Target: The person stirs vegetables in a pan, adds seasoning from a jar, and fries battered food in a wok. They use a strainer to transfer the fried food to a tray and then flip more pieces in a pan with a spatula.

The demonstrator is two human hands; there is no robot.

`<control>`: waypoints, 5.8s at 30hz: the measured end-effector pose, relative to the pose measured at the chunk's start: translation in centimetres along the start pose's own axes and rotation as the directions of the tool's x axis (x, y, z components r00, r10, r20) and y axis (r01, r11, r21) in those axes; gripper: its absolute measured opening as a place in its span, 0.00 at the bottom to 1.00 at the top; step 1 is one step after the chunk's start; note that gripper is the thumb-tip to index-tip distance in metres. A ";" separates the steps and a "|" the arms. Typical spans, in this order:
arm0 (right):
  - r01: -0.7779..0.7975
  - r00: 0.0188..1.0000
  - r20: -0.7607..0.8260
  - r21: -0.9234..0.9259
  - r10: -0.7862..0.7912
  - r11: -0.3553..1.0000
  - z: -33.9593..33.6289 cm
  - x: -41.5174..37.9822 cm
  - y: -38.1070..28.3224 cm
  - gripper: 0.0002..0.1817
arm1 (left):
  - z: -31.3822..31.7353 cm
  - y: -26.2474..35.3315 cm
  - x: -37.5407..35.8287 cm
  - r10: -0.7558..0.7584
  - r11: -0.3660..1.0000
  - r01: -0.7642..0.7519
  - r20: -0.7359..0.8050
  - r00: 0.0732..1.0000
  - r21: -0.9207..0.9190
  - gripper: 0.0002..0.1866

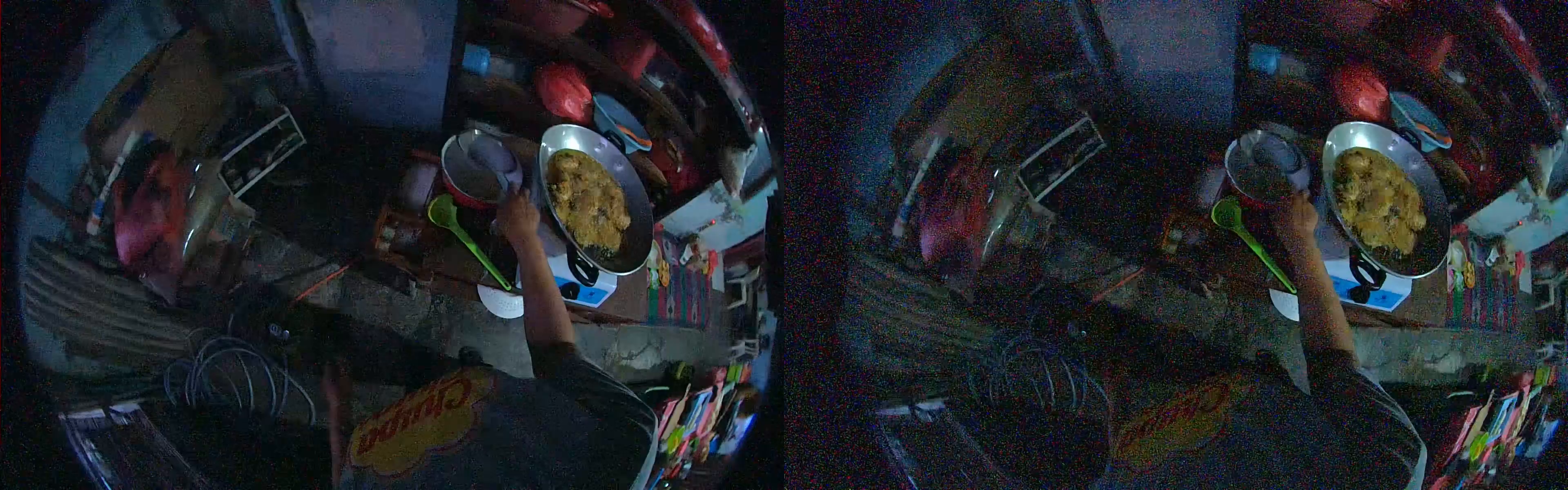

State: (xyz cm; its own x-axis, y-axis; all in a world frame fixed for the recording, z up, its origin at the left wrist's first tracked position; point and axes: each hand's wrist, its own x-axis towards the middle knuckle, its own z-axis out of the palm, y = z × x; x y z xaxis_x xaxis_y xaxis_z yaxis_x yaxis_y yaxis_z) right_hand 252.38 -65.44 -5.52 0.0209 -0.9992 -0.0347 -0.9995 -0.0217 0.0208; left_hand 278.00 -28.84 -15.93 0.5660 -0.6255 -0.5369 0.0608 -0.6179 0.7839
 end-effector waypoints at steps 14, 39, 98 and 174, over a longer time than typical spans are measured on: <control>0.060 0.991 -0.124 0.099 -0.048 0.993 7.7 3.3 1.2 0.20 | 1.6 1.5 3.2 0.071 0.996 -0.077 0.127 0.989 0.039 0.22; 0.207 0.958 0.183 0.090 -0.221 0.974 -4.2 -13.4 3.2 0.21 | 8.1 4.0 5.4 0.159 0.938 -0.289 0.504 0.849 0.189 0.19; 0.636 -0.304 0.394 0.762 0.868 -0.123 -1.9 -46.0 139.7 0.15 | 157.7 5.6 -56.5 -0.494 -0.098 -0.924 0.824 -0.277 -0.370 0.16; 0.239 -0.969 0.247 0.957 0.028 -0.167 3.0 -76.4 260.5 0.15 | 281.0 -24.2 -161.9 -0.874 -0.343 -0.537 0.471 -0.119 -0.771 0.19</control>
State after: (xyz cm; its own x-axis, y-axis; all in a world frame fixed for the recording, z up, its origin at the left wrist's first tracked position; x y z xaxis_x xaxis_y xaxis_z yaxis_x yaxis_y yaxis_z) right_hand -9.70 5.32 -0.44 -0.0537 0.9756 -0.2128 0.1509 -0.2027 -0.9675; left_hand -46.08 -46.48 -35.58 -0.5076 0.3901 -0.7683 0.3094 0.9147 0.2600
